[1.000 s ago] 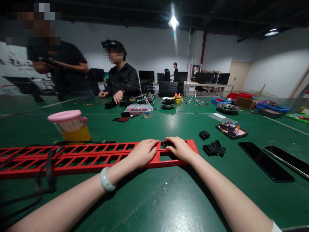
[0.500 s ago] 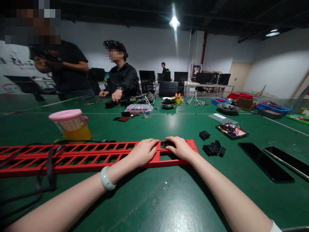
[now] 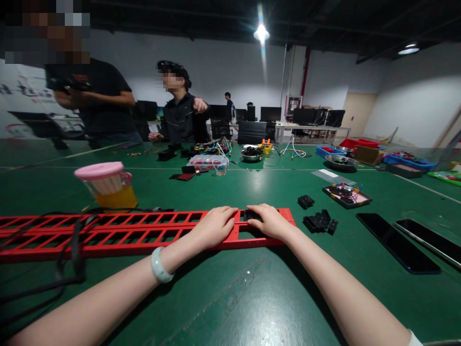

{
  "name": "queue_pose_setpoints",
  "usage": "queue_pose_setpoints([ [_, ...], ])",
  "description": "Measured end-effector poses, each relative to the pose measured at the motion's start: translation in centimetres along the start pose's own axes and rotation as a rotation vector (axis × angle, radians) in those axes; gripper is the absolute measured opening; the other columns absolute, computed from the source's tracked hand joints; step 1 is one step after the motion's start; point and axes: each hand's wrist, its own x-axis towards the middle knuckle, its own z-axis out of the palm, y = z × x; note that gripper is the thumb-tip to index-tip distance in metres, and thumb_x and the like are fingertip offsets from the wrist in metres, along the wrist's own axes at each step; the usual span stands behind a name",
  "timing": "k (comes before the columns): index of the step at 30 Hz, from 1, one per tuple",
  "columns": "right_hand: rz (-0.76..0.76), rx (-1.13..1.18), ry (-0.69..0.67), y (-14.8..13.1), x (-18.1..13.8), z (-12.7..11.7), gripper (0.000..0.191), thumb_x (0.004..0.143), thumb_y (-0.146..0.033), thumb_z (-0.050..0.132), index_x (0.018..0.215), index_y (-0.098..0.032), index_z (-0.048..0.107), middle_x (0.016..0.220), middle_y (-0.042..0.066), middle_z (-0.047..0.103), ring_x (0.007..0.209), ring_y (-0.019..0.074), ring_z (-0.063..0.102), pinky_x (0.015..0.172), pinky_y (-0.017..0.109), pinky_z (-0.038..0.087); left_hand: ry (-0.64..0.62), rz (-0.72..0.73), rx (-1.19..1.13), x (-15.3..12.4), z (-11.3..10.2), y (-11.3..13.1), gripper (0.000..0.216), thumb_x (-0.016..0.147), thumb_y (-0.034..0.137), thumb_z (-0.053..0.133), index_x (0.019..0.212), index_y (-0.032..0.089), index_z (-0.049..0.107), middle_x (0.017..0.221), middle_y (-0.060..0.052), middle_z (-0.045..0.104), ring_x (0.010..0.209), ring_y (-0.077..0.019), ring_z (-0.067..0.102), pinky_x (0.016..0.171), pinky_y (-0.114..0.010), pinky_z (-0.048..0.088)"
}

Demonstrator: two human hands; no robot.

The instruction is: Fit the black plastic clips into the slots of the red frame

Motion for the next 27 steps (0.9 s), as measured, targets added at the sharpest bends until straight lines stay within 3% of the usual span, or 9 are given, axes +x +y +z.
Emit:
queue_pose_setpoints([
  [8, -0.053, -0.014, -0.044, 0.1, -0.5, -0.1, 0.05, 0.08, -0.034, 0.051, 0.126, -0.015, 0.044, 0.125, 0.012, 0.049, 0.122, 0.0248, 0.033, 0.098, 0.041, 0.032, -0.003, -0.001, -0.012, 0.1, 0.0, 0.0, 0.033, 0.085, 0.024, 0.035, 0.111, 0.016, 0.053, 0.108, -0.009, 0.058, 0.102, -0.0207, 0.051, 0.09, -0.033, 0.036],
  [13, -0.003, 0.063, -0.044, 0.3, -0.6, 0.2, 0.047, 0.082, -0.034, 0.047, 0.126, -0.019, 0.043, 0.128, 0.011, 0.046, 0.121, 0.0226, 0.034, 0.099, 0.041, 0.032, -0.004, -0.002, -0.018, 0.2, -0.1, 0.0, 0.033, 0.085, 0.024, 0.035, 0.111, 0.016, 0.053, 0.108, -0.008, 0.058, 0.102, -0.0204, 0.052, 0.09, -0.033, 0.036],
  [18, -0.059, 0.085, 0.033, 1.1, -0.2, -0.5, 0.056, 0.082, -0.03, 0.046, 0.134, -0.022, 0.027, 0.14, 0.008, 0.028, 0.126, 0.0196, 0.027, 0.101, 0.041, 0.028, -0.009, 0.005, -0.022, 0.2, -0.1, 0.0, 0.033, 0.085, 0.025, 0.035, 0.112, 0.016, 0.052, 0.109, -0.008, 0.058, 0.102, -0.02, 0.051, 0.09, -0.032, 0.036],
  [22, 0.02, -0.233, 0.173, 4.0, -0.8, -3.3, 0.054, 0.078, -0.015, 0.045, 0.13, -0.021, 0.036, 0.138, 0.008, 0.033, 0.127, 0.0245, 0.022, 0.099, 0.047, 0.024, -0.019, 0.001, -0.027, 0.2, -0.2, 0.0, 0.034, 0.086, 0.025, 0.034, 0.113, 0.017, 0.052, 0.109, -0.008, 0.058, 0.103, -0.0203, 0.051, 0.09, -0.033, 0.036],
  [27, 0.199, -0.637, 0.116, 8.5, -2.9, -6.4, 0.056, 0.065, -0.002, 0.045, 0.115, -0.025, 0.054, 0.127, 0.004, 0.048, 0.123, 0.0335, 0.021, 0.09, 0.057, 0.023, -0.024, -0.002, -0.034, 0.2, -0.3, 0.0, 0.033, 0.086, 0.026, 0.034, 0.112, 0.017, 0.053, 0.109, -0.008, 0.058, 0.103, -0.0204, 0.051, 0.09, -0.033, 0.036],
])
